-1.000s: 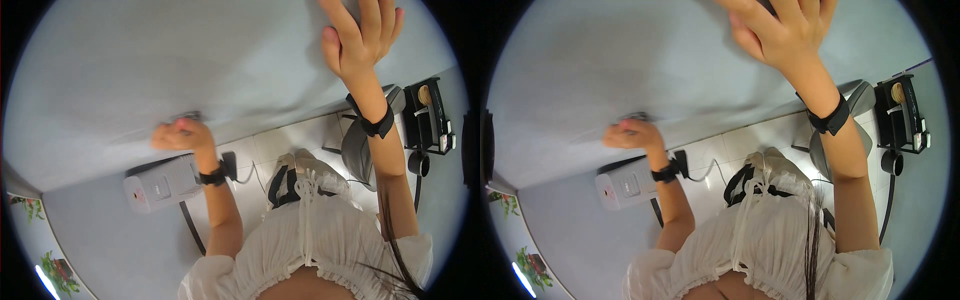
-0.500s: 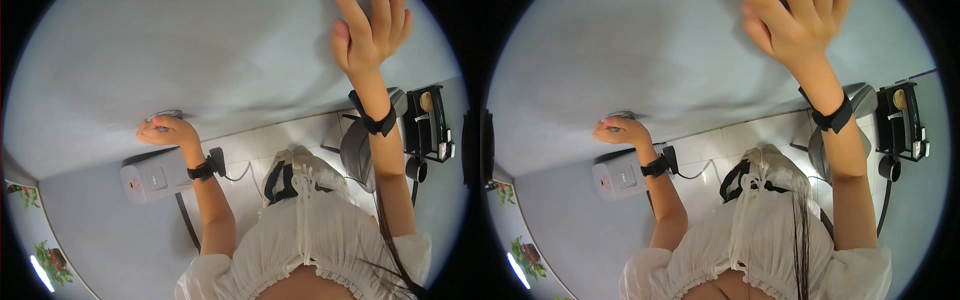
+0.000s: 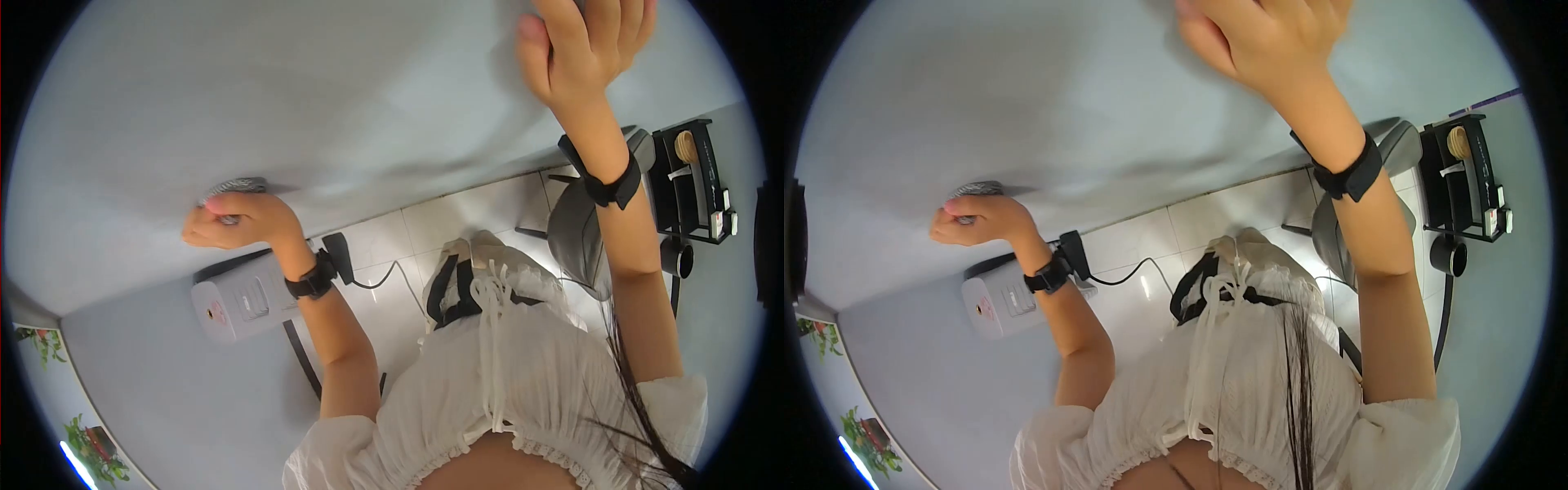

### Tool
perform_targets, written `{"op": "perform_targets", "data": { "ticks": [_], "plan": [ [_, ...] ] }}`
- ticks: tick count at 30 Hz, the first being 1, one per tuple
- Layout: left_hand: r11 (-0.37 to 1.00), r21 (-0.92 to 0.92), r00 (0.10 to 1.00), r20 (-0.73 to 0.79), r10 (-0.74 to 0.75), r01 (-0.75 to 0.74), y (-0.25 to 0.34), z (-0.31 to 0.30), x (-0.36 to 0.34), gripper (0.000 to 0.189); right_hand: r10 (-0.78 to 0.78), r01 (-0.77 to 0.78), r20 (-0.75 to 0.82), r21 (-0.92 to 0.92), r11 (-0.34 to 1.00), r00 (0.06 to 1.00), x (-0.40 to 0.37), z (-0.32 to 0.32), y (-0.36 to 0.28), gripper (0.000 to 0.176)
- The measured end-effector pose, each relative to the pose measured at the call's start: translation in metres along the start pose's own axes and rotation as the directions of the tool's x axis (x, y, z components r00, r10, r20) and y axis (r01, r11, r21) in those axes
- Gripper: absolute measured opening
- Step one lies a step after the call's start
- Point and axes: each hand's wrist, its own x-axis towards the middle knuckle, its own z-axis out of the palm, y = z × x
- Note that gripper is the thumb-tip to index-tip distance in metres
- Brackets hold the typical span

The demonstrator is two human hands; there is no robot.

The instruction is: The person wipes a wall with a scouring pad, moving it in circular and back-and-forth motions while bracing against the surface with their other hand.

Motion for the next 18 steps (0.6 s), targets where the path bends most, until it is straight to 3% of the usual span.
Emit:
{"op": "perform_targets", "data": {
  "ticks": [2, 7, 10, 13, 16, 18],
  "plan": [
    [0.999, -0.016, 0.998, 0.039, -0.043, 0.043, 0.001, -0.005, 0.003, 0.020, -0.053, 0.053, 0.002, -0.031, 0.998, 0.999, -0.002, -0.002, 0.002, 0.038],
    [0.993, -0.036, 0.993, 0.061, -0.106, 0.108, 0.003, -0.004, 0.008, 0.020, 0.354, -0.366, 0.148, 0.061, 0.929, 0.923, 0.010, -0.018, -0.035, 0.039],
    [0.979, -0.075, 0.982, 0.020, -0.188, 0.189, 0.015, 0.000, 0.017, 0.023, 0.341, -0.351, 0.170, 0.027, 0.936, 0.924, 0.010, -0.019, -0.033, 0.041],
    [0.997, 0.048, 0.998, -0.016, -0.055, 0.055, 0.023, 0.002, 0.064, 0.024, 0.364, -0.374, 0.136, 0.056, 0.926, 0.921, 0.010, -0.015, -0.035, 0.041],
    [0.996, -0.085, 0.993, -0.113, -0.016, 0.006, 0.041, 0.013, 0.110, 0.028, 0.404, -0.418, 0.146, 0.080, 0.905, 0.903, 0.010, -0.016, -0.039, 0.042],
    [0.995, -0.092, 0.984, -0.176, 0.027, -0.044, 0.044, 0.020, 0.106, 0.029, 0.404, -0.419, 0.172, 0.060, 0.906, 0.899, 0.011, -0.019, -0.038, 0.042]
  ]
}}
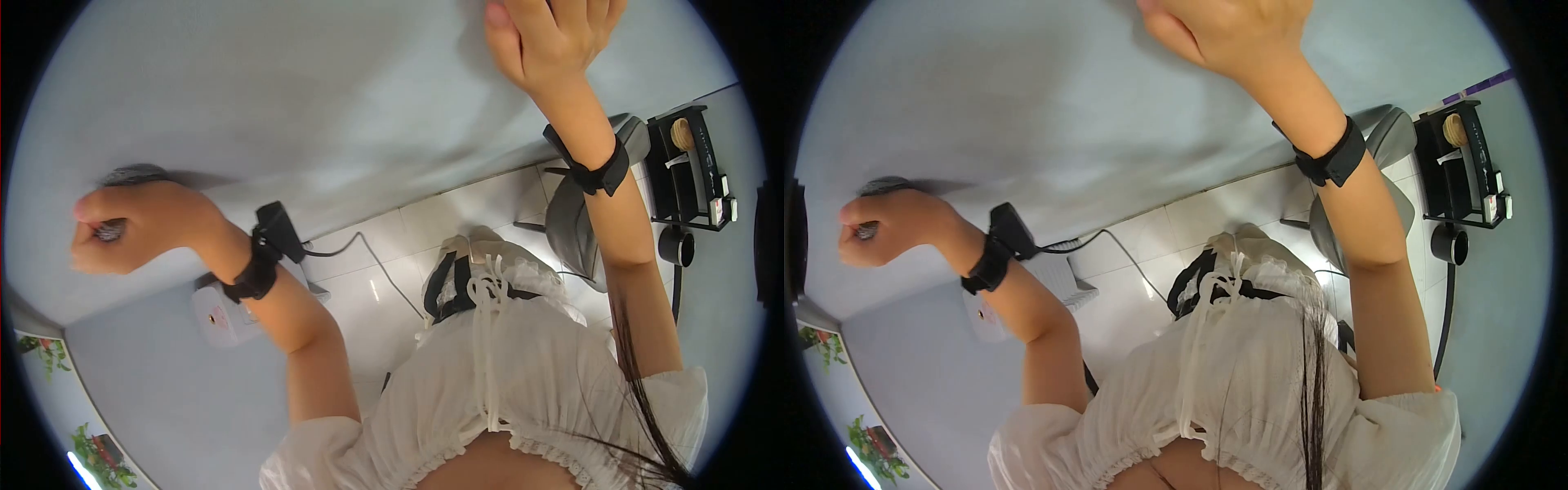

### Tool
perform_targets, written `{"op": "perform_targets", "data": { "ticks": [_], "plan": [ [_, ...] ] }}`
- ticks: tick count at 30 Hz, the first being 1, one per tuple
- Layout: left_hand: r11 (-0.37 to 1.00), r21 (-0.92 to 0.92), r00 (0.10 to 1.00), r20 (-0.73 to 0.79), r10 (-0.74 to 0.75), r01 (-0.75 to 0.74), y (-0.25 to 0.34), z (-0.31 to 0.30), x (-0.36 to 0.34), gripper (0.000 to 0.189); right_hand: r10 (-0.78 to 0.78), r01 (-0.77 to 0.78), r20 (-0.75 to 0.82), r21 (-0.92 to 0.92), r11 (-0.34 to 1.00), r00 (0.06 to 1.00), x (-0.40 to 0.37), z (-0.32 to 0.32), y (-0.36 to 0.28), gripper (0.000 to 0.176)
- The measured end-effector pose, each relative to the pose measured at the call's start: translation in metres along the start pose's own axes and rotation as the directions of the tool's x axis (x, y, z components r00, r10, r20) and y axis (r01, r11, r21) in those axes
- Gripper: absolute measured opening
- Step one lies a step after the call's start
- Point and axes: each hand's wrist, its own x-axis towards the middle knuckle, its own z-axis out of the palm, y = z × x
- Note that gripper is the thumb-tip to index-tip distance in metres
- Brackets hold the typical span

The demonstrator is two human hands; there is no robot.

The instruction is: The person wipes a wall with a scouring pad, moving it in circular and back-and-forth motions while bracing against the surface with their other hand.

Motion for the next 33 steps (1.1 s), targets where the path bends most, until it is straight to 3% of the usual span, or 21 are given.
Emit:
{"op": "perform_targets", "data": {
  "ticks": [5, 17, 23, 26, 31, 33],
  "plan": [
    [0.989, -0.015, 0.988, 0.055, 0.147, -0.146, 0.007, -0.007, -0.043, 0.030, 0.051, -0.047, -0.057, 0.075, 0.996, 0.997, 0.000, 0.005, -0.004, 0.044],
    [0.998, -0.054, 0.995, 0.086, 0.041, -0.036, 0.018, -0.010, -0.045, 0.029, 0.035, -0.027, -0.092, 0.080, 0.996, 0.995, -0.004, 0.012, -0.003, 0.053],
    [0.997, -0.050, 0.994, 0.086, 0.061, -0.057, 0.016, -0.010, -0.044, 0.029, 0.032, -0.026, -0.099, 0.060, 0.998, 0.995, -0.004, 0.012, -0.003, 0.053],
    [0.993, -0.055, 0.992, 0.074, 0.106, -0.103, 0.010, -0.010, -0.044, 0.029, -0.028, 0.028, -0.009, -0.012, 1.000, 1.000, 0.001, 0.000, 0.002, 0.053],
    [0.997, 0.058, 0.998, 0.039, 0.039, -0.041, 0.013, -0.014, -0.075, 0.030, 0.069, -0.065, -0.061, 0.059, 0.996, 0.996, -0.002, 0.007, -0.008, 0.053],
    [0.974, 0.007, 0.967, 0.119, 0.224, -0.226, 0.012, -0.027, -0.119, 0.027, 0.073, -0.069, -0.043, 0.087, 0.994, 0.996, -0.002, 0.005, -0.007, 0.052]
  ]
}}
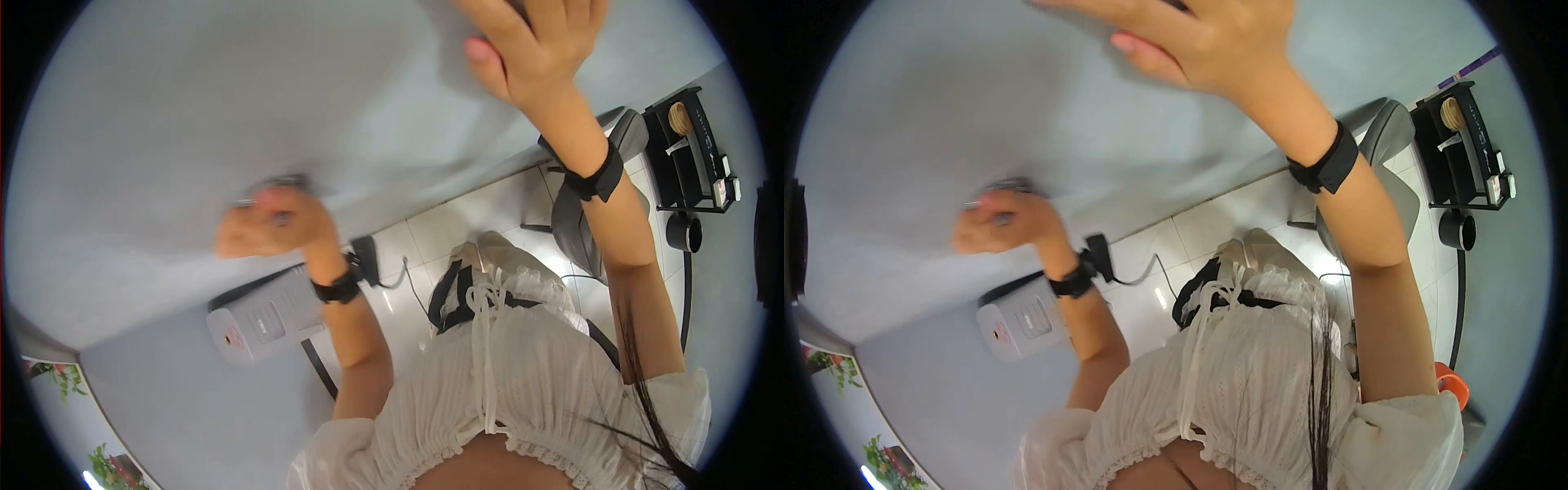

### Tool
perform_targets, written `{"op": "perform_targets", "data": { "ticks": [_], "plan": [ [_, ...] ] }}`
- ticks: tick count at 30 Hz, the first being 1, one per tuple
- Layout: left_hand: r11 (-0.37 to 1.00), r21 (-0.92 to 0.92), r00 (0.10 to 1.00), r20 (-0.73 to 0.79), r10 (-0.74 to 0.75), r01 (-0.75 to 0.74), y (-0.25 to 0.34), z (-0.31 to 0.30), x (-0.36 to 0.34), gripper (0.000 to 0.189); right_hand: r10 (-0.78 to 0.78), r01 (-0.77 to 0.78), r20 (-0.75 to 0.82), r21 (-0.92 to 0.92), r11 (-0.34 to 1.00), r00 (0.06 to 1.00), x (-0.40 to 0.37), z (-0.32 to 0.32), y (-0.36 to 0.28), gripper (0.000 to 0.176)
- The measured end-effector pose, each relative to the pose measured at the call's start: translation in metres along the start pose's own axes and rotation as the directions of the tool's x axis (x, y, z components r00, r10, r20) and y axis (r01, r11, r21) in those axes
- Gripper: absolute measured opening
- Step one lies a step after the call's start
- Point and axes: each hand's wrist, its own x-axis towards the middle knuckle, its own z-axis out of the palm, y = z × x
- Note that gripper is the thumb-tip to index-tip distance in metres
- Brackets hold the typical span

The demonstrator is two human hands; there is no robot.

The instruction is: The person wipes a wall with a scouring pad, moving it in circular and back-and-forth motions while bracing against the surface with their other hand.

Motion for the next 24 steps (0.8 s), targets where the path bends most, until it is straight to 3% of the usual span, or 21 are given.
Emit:
{"op": "perform_targets", "data": {
  "ticks": [3, 8, 11, 12, 15, 19, 21, 24],
  "plan": [
    [0.996, -0.062, 0.965, 0.251, 0.078, -0.065, 0.025, -0.020, -0.016, 0.026, 0.021, -0.021, -0.001, 0.039, 0.999, 1.000, 0.001, 0.000, -0.002, 0.049],
    [0.997, 0.064, 0.995, 0.091, -0.040, 0.034, 0.012, 0.005, 0.082, 0.029, 0.036, -0.036, 0.035, 0.019, 0.999, 0.999, 0.001, -0.002, -0.003, 0.043],
    [0.992, -0.037, 0.987, -0.104, -0.121, 0.118, 0.015, 0.021, 0.081, 0.030, 0.023, -0.020, 0.122, -0.022, 1.000, 0.992, 0.000, -0.012, -0.001, 0.038],
    [0.998, 0.000, 0.997, -0.032, -0.063, 0.063, 0.018, 0.015, 0.068, 0.032, 0.016, -0.009, 0.157, -0.046, 0.999, 0.987, 0.002, -0.015, 0.001, 0.037],
    [0.984, -0.131, 0.984, 0.113, 0.136, -0.120, 0.040, 0.001, 0.023, 0.030, 0.071, -0.074, 0.077, 0.032, 0.997, 0.994, 0.000, -0.007, -0.005, 0.034],
    [0.993, -0.116, 0.980, 0.188, 0.058, -0.037, 0.043, -0.005, 0.020, 0.030, 0.031, -0.035, 0.191, 0.017, 0.999, 0.981, 0.005, -0.025, -0.001, 0.032],
    [0.992, -0.122, 0.982, 0.177, 0.060, -0.038, 0.044, -0.003, 0.022, 0.029, -0.001, 0.008, 0.159, -0.046, 0.999, 0.987, 0.002, -0.015, 0.002, 0.031],
    [0.994, -0.093, 0.980, 0.185, 0.080, -0.064, 0.044, -0.002, 0.025, 0.028, 0.045, -0.047, 0.052, 0.048, 0.998, 0.998, 0.001, -0.006, 0.000, 0.032]
  ]
}}
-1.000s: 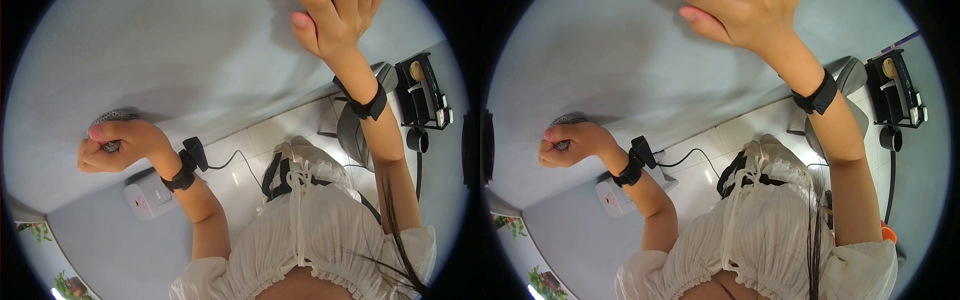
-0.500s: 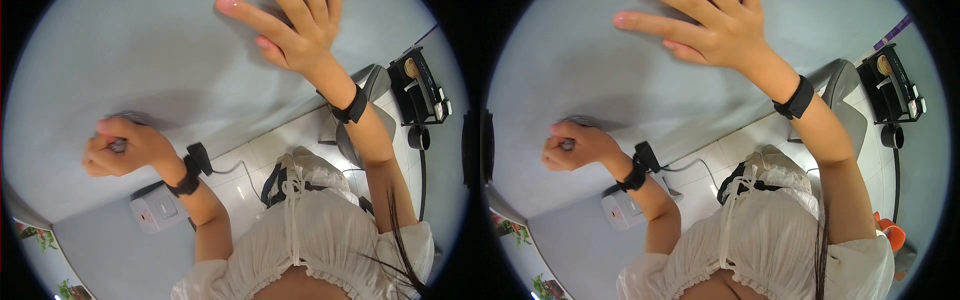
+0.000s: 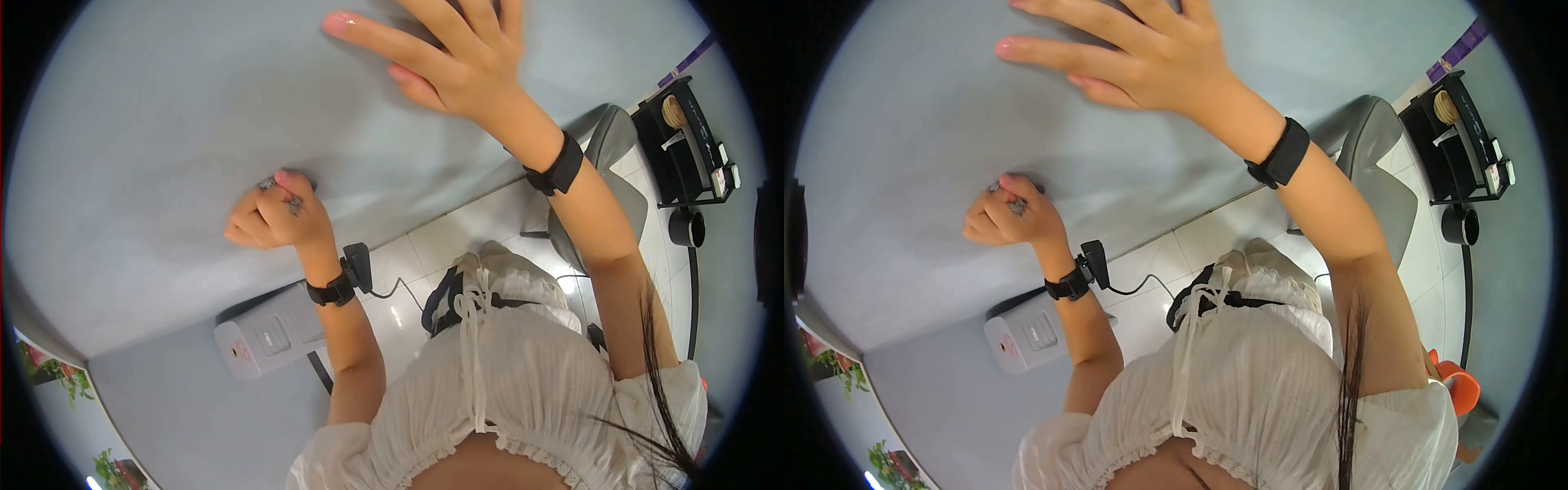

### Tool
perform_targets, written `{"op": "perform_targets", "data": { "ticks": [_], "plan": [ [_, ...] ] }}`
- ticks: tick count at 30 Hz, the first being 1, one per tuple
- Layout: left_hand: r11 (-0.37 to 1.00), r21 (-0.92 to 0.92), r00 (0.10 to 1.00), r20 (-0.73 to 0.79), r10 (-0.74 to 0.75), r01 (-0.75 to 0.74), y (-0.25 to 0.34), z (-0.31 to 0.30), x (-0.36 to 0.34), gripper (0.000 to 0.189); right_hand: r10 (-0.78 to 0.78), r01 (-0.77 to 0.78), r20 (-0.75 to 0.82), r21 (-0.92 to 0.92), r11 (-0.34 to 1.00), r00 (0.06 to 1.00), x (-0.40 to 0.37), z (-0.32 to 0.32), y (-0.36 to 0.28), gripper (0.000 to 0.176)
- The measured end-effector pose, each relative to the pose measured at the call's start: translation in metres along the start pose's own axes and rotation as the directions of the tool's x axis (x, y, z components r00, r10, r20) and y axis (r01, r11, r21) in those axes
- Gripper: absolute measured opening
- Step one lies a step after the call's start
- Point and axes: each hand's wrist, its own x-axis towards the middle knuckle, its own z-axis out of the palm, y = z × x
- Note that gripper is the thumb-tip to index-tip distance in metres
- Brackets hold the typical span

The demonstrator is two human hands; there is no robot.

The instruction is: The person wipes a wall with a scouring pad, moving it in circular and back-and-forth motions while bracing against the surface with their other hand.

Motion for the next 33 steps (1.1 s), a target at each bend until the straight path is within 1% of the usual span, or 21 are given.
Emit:
{"op": "perform_targets", "data": {
  "ticks": [1, 3, 5, 8, 9, 11, 12, 13, 14, 15, 17, 19, 20, 22, 24, 27, 28, 29, 31, 32, 33],
  "plan": [
    [1.000, 0.010, 1.000, 0.023, -0.003, 0.003, -0.001, -0.001, 0.004, 0.028, 0.000, 0.000, 0.005, 0.012, 1.000, 1.000, 0.001, -0.002, 0.000, 0.032],
    [1.000, 0.028, 0.998, 0.061, -0.012, 0.010, -0.003, 0.000, 0.020, 0.027, -0.046, 0.051, 0.128, -0.030, 0.998, 0.991, 0.005, -0.016, 0.008, 0.032],
    [0.999, 0.044, 1.000, 0.006, -0.029, 0.029, -0.013, 0.001, 0.050, 0.027, -0.072, 0.075, 0.186, -0.009, 0.997, 0.980, 0.010, -0.026, 0.010, 0.033],
    [0.988, 0.022, 0.969, -0.196, -0.148, 0.155, -0.019, 0.000, 0.109, 0.026, -0.137, 0.131, 0.193, 0.044, 0.990, 0.972, 0.015, -0.040, 0.033, 0.034],
    [0.992, 0.029, 0.965, -0.234, -0.115, 0.125, -0.024, 0.003, 0.107, 0.026, -0.157, 0.148, 0.183, 0.061, 0.987, 0.970, 0.015, -0.046, 0.050, 0.035],
    [0.997, 0.046, 0.951, -0.306, -0.044, 0.061, -0.029, 0.013, 0.093, 0.025, -0.202, 0.204, 0.095, -0.012, 0.979, 0.975, 0.017, -0.054, 0.100, 0.037],
    [0.995, 0.024, 0.959, -0.271, -0.088, 0.098, -0.026, 0.016, 0.082, 0.026, -0.197, 0.201, 0.065, -0.055, 0.978, 0.978, 0.018, -0.058, 0.115, 0.039],
    [0.991, 0.002, 0.964, -0.233, -0.130, 0.134, -0.018, 0.019, 0.063, 0.027, -0.103, 0.111, 0.104, -0.074, 0.991, 0.989, 0.011, -0.059, 0.120, 0.038],
    [1.000, 0.029, 0.996, -0.086, 0.010, -0.007, -0.007, 0.016, 0.014, 0.027, -0.009, 0.023, 0.142, -0.100, 0.995, 0.990, 0.003, -0.061, 0.124, 0.038],
    [0.988, 0.036, 0.987, 0.065, 0.150, -0.152, 0.005, 0.010, -0.035, 0.028, 0.115, -0.095, 0.220, -0.101, 0.990, 0.969, -0.025, -0.056, 0.132, 0.037],
    [0.990, -0.106, 0.985, 0.135, 0.111, -0.097, 0.025, 0.004, -0.065, 0.028, 0.121, -0.099, 0.197, -0.118, 0.988, 0.973, -0.026, -0.053, 0.134, 0.037],
    [0.992, -0.099, 0.981, 0.169, 0.093, -0.077, 0.027, 0.001, -0.039, 0.028, -0.120, 0.121, 0.019, -0.160, 0.980, 0.993, 0.012, -0.056, 0.119, 0.044],
    [0.994, -0.088, 0.979, 0.186, 0.081, -0.065, 0.025, 0.000, -0.019, 0.028, -0.125, 0.127, 0.020, -0.155, 0.980, 0.992, 0.010, -0.056, 0.121, 0.045],
    [0.999, 0.020, 0.996, 0.079, 0.042, -0.044, 0.016, 0.003, 0.030, 0.027, -0.133, 0.134, 0.013, -0.142, 0.981, 0.991, 0.007, -0.049, 0.127, 0.047],
    [0.995, 0.039, 0.986, -0.143, -0.089, 0.095, 0.017, 0.009, 0.088, 0.027, -0.119, 0.118, -0.002, -0.114, 0.986, 0.993, 0.004, -0.048, 0.127, 0.046],
    [0.992, 0.036, 0.976, -0.188, -0.109, 0.118, 0.032, 0.020, 0.089, 0.027, -0.105, 0.102, -0.033, -0.081, 0.992, 0.994, 0.004, -0.046, 0.125, 0.046],
    [0.999, 0.039, 0.991, -0.134, 0.022, -0.017, 0.047, 0.023, 0.067, 0.027, -0.100, 0.097, -0.046, -0.071, 0.993, 0.994, 0.004, -0.046, 0.125, 0.045],
    [0.980, 0.046, 0.981, 0.037, 0.192, -0.193, 0.057, 0.023, 0.028, 0.023, -0.101, 0.098, -0.027, -0.087, 0.991, 0.995, 0.005, -0.048, 0.126, 0.045],
    [0.928, -0.277, 0.890, 0.311, 0.332, -0.249, 0.087, 0.023, -0.056, 0.017, -0.099, 0.100, 0.020, -0.102, 0.990, 0.995, 0.004, -0.052, 0.125, 0.045],
    [0.812, -0.302, 0.765, 0.286, 0.577, -0.500, 0.104, 0.018, -0.054, 0.020, -0.098, 0.098, 0.005, -0.094, 0.991, 0.995, 0.002, -0.050, 0.124, 0.045],
    [0.817, -0.327, 0.780, 0.272, 0.564, -0.476, 0.106, 0.018, -0.052, 0.022, -0.097, 0.096, -0.010, -0.088, 0.991, 0.995, -0.001, -0.048, 0.124, 0.045]
  ]
}}
